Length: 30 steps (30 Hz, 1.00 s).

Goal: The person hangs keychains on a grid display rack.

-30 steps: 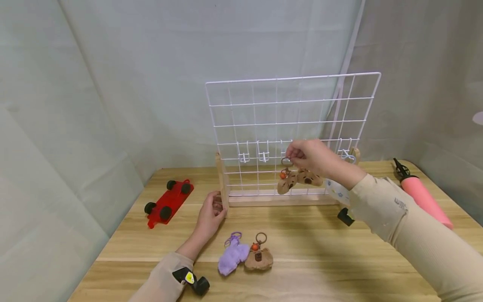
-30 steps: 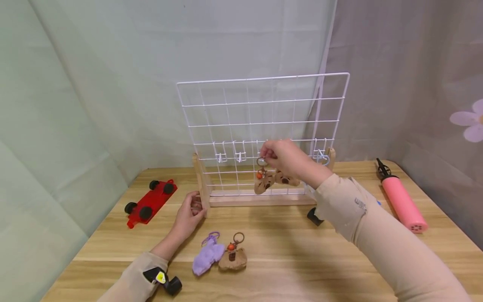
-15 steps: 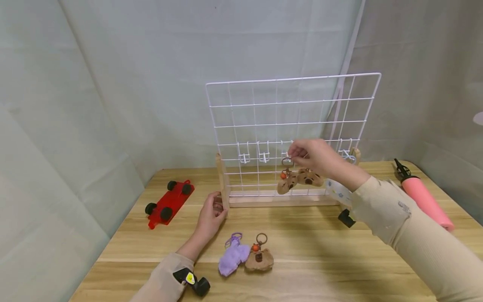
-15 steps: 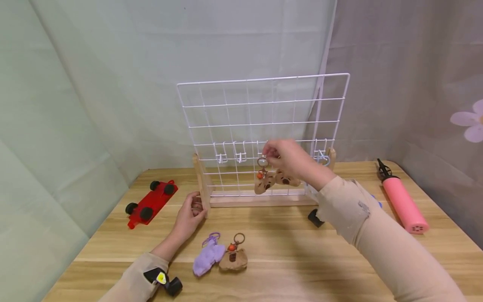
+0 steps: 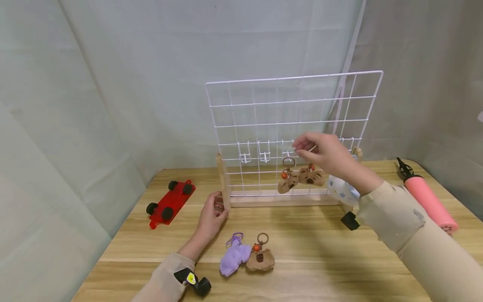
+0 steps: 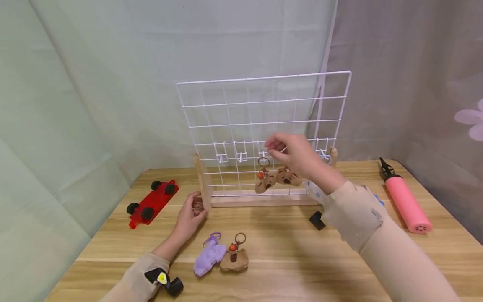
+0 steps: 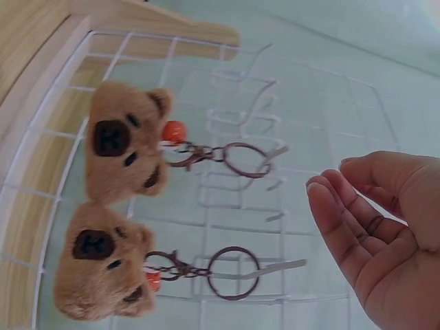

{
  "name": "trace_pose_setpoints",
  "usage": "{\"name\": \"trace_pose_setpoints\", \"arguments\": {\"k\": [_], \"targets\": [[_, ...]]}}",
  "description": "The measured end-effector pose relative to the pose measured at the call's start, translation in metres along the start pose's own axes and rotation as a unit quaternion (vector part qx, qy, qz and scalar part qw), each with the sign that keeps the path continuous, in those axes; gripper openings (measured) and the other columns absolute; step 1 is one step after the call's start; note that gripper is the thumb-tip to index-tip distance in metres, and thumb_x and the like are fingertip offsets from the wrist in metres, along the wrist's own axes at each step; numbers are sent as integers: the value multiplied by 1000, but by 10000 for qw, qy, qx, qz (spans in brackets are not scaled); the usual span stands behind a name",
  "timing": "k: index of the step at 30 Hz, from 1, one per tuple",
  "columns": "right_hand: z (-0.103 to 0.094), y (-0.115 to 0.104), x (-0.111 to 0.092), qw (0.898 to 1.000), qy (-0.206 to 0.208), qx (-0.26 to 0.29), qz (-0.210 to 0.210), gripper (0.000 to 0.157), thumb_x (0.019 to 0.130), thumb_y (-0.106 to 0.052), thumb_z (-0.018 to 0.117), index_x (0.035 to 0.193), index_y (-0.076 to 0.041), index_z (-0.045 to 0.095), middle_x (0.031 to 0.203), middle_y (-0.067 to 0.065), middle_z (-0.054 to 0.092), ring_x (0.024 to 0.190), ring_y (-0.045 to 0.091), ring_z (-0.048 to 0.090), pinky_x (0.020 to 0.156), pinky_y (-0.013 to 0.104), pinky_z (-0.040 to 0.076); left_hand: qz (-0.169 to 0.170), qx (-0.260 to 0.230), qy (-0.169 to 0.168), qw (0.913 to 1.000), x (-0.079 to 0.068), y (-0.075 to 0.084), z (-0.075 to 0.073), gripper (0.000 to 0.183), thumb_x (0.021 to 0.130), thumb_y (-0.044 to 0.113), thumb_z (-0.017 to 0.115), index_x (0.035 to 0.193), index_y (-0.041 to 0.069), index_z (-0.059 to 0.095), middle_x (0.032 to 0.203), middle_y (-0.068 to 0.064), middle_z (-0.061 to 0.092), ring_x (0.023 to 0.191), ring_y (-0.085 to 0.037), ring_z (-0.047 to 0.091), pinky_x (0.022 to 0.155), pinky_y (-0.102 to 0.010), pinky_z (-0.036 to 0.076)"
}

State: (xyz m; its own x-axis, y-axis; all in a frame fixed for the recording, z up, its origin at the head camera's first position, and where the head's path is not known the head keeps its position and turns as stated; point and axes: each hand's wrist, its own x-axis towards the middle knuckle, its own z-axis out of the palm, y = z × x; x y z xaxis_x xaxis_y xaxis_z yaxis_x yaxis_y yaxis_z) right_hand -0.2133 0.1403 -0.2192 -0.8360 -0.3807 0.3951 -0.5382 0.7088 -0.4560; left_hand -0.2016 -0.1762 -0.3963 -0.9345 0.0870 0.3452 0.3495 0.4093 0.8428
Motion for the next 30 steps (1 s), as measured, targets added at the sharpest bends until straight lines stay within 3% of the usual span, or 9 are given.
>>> {"name": "trace_pose_setpoints", "arguments": {"k": [6, 10, 14, 30], "targets": [[-8, -8, -9, 9987, 412, 170, -239, 15, 93, -11, 61, 106, -7, 67, 94, 7, 70, 86, 15, 62, 73, 21, 54, -8, -30, 0, 10000, 0, -1, -1, 48, 82, -16, 59, 126, -14, 39, 108, -32, 54, 89, -37, 59, 66, -17, 50], [-10, -10, -17, 9962, 714, 162, -462, 13, 92, -11, 62, 104, -8, 66, 92, 4, 70, 81, 4, 59, 69, 14, 51, 8, -25, 5, 10000, 1, -1, -1, 48, 82, -16, 59, 126, -14, 40, 108, -32, 55, 89, -35, 59, 66, -17, 51], [-8, -13, -26, 9949, 854, 139, -522, 13, 92, -12, 63, 104, -9, 66, 92, 1, 70, 79, -2, 57, 68, 14, 50, 10, 0, 7, 10000, 1, -1, 0, 48, 82, -16, 59, 126, -14, 40, 108, -32, 55, 89, -34, 59, 67, -18, 51], [4, -8, -52, 9916, 906, 585, -715, 15, 89, -2, 64, 103, -5, 65, 96, 7, 70, 80, -4, 58, 66, 15, 51, 22, -6, -8, 10000, 1, -1, 0, 47, 83, -15, 59, 126, -14, 40, 107, -32, 55, 88, -35, 59, 67, -18, 51]]}}
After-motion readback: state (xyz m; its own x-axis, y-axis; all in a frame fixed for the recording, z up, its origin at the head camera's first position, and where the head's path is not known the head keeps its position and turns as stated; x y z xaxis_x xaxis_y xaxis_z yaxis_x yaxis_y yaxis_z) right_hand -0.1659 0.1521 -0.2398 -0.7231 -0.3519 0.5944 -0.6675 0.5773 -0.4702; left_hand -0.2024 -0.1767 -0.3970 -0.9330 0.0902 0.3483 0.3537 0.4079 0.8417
